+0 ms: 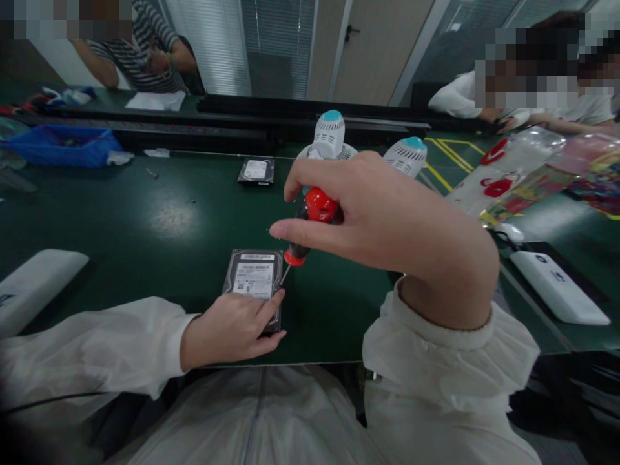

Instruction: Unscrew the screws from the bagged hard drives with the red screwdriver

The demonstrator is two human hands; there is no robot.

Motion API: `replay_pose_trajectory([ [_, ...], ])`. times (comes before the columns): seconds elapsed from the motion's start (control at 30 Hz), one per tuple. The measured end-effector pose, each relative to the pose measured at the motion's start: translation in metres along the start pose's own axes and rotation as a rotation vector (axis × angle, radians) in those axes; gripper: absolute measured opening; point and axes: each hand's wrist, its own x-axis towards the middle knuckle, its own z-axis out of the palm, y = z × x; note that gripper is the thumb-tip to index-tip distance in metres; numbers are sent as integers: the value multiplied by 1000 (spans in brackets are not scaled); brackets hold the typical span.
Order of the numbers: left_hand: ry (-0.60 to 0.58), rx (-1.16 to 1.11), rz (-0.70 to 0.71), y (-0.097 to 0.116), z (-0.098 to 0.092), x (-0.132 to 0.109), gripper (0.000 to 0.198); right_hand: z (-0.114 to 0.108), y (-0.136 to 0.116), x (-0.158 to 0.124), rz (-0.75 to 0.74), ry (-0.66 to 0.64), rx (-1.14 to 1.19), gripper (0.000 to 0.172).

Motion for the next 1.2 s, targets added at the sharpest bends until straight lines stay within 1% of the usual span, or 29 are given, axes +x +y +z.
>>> replay_pose_trajectory([
  [0.07,1,-2,-1,0,-1,0,59,0,1,-1,3,1,-16,37],
  [0.17,-9,-8,-3,0,-2,0,58,-1,0,-1,-35,-18,23,38],
  [0.23,-17,-12,-2,-1,-2,0,58,-1,0,-1,-39,-21,52,36],
  [0.37,-36,-23,4,-1,-3,0,59,-1,-1,0,21,13,12,34],
  [0.43,-50,-25,1,-1,-3,0,59,-1,-1,-1,25,9,3,37],
  [0.5,-56,-24,-3,0,-3,0,59,-1,-1,-1,-4,-3,19,40],
  [0.53,-56,-23,-5,0,-3,0,59,-2,-2,-1,-26,-5,29,37],
  [0.63,-45,-23,-8,0,-3,0,58,-2,-2,-1,-66,-7,55,21],
  [0.67,-41,-23,-8,0,-3,0,58,-1,-2,-1,-59,-12,60,22],
  [0.73,-31,-26,-8,0,-3,0,58,-1,-2,-1,-19,-23,62,31],
  [0.77,-28,-28,-7,0,-3,0,58,0,-1,-1,6,-23,57,32],
  [0.87,-23,-28,-2,-1,-3,0,57,-1,1,-2,12,9,53,23],
  [0.97,-30,-23,3,-1,-3,0,58,-1,1,-3,-38,20,69,32],
  [1.03,-34,-21,4,-1,-3,0,58,-1,1,-3,-49,14,76,30],
  [1.1,-42,-22,2,-1,-3,0,58,0,1,-2,-31,7,56,28],
  [1.2,-60,-23,-2,-1,-2,0,59,1,2,-1,18,13,-2,32],
])
